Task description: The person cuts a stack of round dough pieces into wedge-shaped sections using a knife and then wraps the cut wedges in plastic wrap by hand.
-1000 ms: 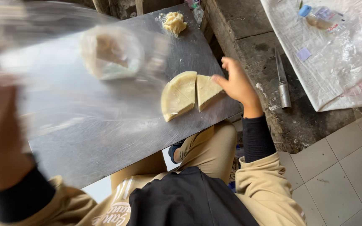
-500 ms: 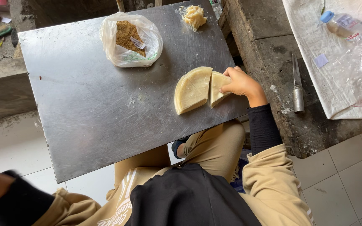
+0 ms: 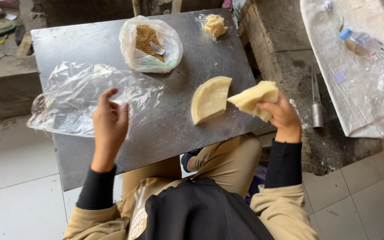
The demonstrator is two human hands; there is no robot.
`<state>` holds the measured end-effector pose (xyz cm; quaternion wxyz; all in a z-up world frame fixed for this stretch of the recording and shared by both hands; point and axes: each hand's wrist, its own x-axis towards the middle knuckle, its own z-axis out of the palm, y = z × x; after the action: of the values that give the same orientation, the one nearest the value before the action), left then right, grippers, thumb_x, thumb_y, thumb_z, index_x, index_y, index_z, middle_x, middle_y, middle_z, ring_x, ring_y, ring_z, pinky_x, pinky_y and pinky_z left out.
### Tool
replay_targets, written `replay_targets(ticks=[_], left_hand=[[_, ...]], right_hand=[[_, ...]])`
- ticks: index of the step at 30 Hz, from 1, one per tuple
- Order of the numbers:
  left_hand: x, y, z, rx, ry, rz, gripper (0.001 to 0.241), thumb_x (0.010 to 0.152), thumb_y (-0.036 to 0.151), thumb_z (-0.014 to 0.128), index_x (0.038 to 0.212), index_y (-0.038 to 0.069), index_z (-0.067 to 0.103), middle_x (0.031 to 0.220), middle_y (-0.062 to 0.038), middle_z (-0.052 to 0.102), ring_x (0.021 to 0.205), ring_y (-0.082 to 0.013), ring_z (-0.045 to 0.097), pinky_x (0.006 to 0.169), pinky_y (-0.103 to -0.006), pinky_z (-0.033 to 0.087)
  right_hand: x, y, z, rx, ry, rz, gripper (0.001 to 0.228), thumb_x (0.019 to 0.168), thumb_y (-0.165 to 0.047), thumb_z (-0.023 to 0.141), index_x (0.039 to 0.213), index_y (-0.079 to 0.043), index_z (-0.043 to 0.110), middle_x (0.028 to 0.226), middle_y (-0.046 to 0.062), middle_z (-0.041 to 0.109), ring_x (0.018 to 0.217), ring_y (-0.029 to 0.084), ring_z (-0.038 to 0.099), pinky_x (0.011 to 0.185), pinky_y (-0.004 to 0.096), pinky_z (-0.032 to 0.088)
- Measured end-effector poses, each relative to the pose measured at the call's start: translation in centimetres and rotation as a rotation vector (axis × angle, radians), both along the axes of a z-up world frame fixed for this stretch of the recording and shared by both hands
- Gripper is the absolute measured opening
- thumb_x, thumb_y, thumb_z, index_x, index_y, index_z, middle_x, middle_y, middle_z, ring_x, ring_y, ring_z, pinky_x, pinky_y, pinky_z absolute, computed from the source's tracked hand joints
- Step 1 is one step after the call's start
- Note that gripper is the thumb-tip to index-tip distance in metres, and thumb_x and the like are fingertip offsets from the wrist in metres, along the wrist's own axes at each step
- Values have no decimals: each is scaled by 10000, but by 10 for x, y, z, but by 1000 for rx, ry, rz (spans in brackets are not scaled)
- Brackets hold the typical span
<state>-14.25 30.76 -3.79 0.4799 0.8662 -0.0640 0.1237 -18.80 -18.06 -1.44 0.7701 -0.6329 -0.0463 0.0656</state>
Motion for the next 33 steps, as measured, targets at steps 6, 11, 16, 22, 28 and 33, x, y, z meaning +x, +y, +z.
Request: replay_targets(ticks=[6, 11, 16, 22, 28, 33], left_hand=[[-23, -41, 4, -97, 79, 7, 426, 986, 129, 677, 1377, 13, 553, 680, -54, 512, 588, -141, 471, 545, -295, 400], [-37, -39, 18, -467, 46, -36, 426, 1005, 43, 502, 1431, 38, 520, 1025, -15, 623, 670, -93, 531, 632, -256, 453], [-43, -17, 29, -232, 33, 103, 395, 1099, 131, 508, 1492, 126, 555, 690, -35, 620, 517, -115, 457, 502, -291, 375], [-52, -31, 39, 377, -388, 190, 517, 1050, 224, 655, 1539, 165, 500, 754, 19, 585, 526, -106, 501, 463, -312, 400], [-84, -55, 48, 315, -463, -69, 533, 986, 216, 698, 1499, 202, 555, 708, 10, 495, 547, -131, 529, 508, -342, 442], [-94, -59, 41, 292, -443, -144, 526, 978, 207, 697, 1487, 198, 564, 711, -6, 482, 558, -155, 539, 516, -341, 453]], right_hand=[[3, 179, 10, 749, -299, 642, 338, 950, -54, 731, 1276, -11, 656, 1211, 205, 727, 1167, 308, 702, 1009, 445, 579], [7, 272, -21, 821, 288, 168, 374, 910, 12, 599, 1278, -53, 579, 1249, 206, 704, 1145, 283, 686, 960, 390, 585], [14, 298, -62, 266, 104, -56, 268, 1005, 8, 588, 1271, -10, 617, 1174, 107, 688, 1050, 160, 672, 880, 275, 582], [4, 307, -78, 24, -151, 64, 194, 1077, -105, 520, 1240, -60, 615, 1073, 45, 655, 924, 109, 635, 792, 248, 561], [10, 322, -45, -680, -804, 42, 319, 1104, -172, 453, 1391, -59, 538, 1286, 120, 645, 1138, 274, 635, 946, 363, 571], [57, 348, -45, -995, -749, 209, 393, 1081, -154, 519, 1455, -36, 494, 1378, 153, 625, 1227, 289, 626, 1016, 374, 534]])
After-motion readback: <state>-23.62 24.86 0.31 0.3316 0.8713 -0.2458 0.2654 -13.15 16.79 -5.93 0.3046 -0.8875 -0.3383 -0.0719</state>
